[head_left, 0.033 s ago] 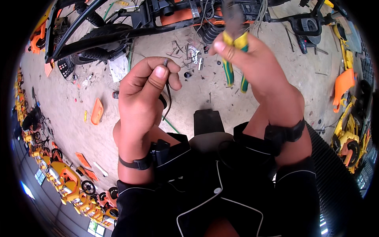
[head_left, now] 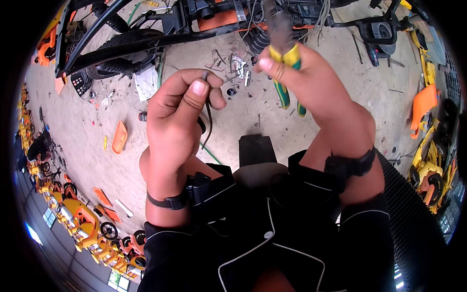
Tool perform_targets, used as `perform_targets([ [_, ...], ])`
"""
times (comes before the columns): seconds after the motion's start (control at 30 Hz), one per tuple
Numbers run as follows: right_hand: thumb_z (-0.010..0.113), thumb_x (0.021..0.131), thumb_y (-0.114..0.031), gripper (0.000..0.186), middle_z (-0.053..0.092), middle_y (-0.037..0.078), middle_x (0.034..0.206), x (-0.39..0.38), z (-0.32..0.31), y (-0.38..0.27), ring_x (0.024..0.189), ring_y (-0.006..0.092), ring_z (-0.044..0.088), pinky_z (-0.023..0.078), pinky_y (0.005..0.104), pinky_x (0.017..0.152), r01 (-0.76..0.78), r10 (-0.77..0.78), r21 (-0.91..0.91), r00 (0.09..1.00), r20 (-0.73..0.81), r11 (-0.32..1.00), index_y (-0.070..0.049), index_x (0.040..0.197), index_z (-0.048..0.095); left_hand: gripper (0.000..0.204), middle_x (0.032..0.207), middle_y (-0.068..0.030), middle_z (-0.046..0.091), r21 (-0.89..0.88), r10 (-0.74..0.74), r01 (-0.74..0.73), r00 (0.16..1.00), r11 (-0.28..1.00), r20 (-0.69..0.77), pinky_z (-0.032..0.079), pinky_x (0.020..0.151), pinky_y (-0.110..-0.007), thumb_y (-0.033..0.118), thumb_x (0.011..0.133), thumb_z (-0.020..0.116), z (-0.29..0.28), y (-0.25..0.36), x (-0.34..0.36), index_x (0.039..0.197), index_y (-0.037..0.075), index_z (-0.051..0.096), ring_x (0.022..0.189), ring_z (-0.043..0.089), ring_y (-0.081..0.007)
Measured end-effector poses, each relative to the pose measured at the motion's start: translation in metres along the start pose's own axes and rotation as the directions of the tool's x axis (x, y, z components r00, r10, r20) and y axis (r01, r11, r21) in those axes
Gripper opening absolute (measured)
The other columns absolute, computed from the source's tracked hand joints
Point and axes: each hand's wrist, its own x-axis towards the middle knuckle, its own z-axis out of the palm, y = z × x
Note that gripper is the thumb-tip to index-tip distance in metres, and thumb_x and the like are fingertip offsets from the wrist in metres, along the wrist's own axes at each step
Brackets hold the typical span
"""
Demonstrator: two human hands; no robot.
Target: The person strips the insulation from a wire using pliers and twists multiple wires together.
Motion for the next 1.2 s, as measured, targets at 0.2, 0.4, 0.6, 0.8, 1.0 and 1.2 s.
perform_targets([
  [0.2, 0.070, 0.091, -0.026, 0.040, 0.065, 0.019, 0.098, -0.011, 0.028, 0.001, 0.090, 0.0327, 0.065, 0.050, 0.0411, 0.077, 0.071, -0.071, -0.228, 0.997, 0.010, 0.971, -0.002, 0.120, 0.054, 0.017, 0.089, -0.0083, 0.071, 0.157, 0.081, -0.067, 0.993, 0.985, -0.089, 0.051, 0.075, -0.024, 0.008, 0.099, 0.060, 0.012, 0.001, -0.001, 0.109, -0.005, 0.064, 0.080, 0.062, -0.0107],
  [0.4, 0.067, 0.092, -0.017, 0.033, 0.069, 0.011, 0.100, -0.007, 0.037, 0.006, 0.086, 0.0215, 0.066, 0.051, 0.0342, 0.074, 0.005, -0.022, 0.195, 0.996, 0.087, 0.981, -0.002, 0.119, 0.057, 0.012, 0.088, -0.0082, 0.073, 0.203, 0.129, -0.101, 0.984, 0.974, -0.127, 0.052, 0.075, -0.023, 0.005, 0.096, 0.065, 0.024, -0.001, 0.004, 0.104, -0.004, 0.063, 0.083, 0.066, -0.0099],
  [0.6, 0.072, 0.089, -0.019, 0.020, 0.068, 0.002, 0.085, -0.002, 0.024, -0.021, 0.078, 0.0076, 0.061, 0.047, 0.0247, 0.068, -0.075, 0.031, 0.388, 0.992, 0.120, 0.919, -0.003, 0.100, 0.068, 0.013, 0.091, -0.0094, 0.071, 0.357, 0.171, -0.123, 0.979, 0.926, -0.108, 0.053, 0.075, -0.024, 0.004, 0.094, 0.067, 0.027, -0.003, 0.003, 0.104, -0.003, 0.062, 0.083, 0.067, -0.0118],
  [0.8, 0.073, 0.089, -0.020, 0.019, 0.065, -0.001, 0.080, -0.005, 0.022, -0.021, 0.074, 0.0053, 0.057, 0.046, 0.0244, 0.066, 0.034, -0.052, 0.275, 0.997, 0.057, 0.961, -0.003, 0.097, 0.072, 0.009, 0.086, -0.0082, 0.073, 0.466, 0.251, -0.171, 0.961, 0.868, -0.116, 0.054, 0.071, -0.023, 0.004, 0.090, 0.071, 0.029, -0.006, 0.005, 0.096, -0.001, 0.066, 0.080, 0.071, -0.0130],
  [1.0, 0.073, 0.088, -0.020, 0.018, 0.064, -0.001, 0.075, -0.006, 0.023, -0.016, 0.070, 0.0055, 0.056, 0.045, 0.0248, 0.064, 0.102, -0.106, 0.226, 0.994, 0.008, 0.969, -0.004, 0.095, 0.072, 0.008, 0.085, -0.0072, 0.072, 0.533, 0.277, -0.188, 0.956, 0.825, -0.092, 0.053, 0.070, -0.025, 0.004, 0.088, 0.073, 0.029, -0.008, 0.005, 0.094, 0.001, 0.068, 0.078, 0.069, -0.0155],
  [1.2, 0.071, 0.088, -0.019, 0.018, 0.066, 0.001, 0.076, -0.008, 0.019, -0.022, 0.071, 0.0063, 0.058, 0.047, 0.0253, 0.065, 0.048, -0.061, 0.228, 0.997, 0.047, 0.972, -0.002, 0.095, 0.072, 0.005, 0.080, -0.0058, 0.071, 0.529, 0.253, -0.169, 0.963, 0.832, -0.091, 0.051, 0.066, -0.027, 0.007, 0.091, 0.070, 0.031, -0.011, 0.004, 0.091, 0.003, 0.067, 0.071, 0.065, -0.0163],
])
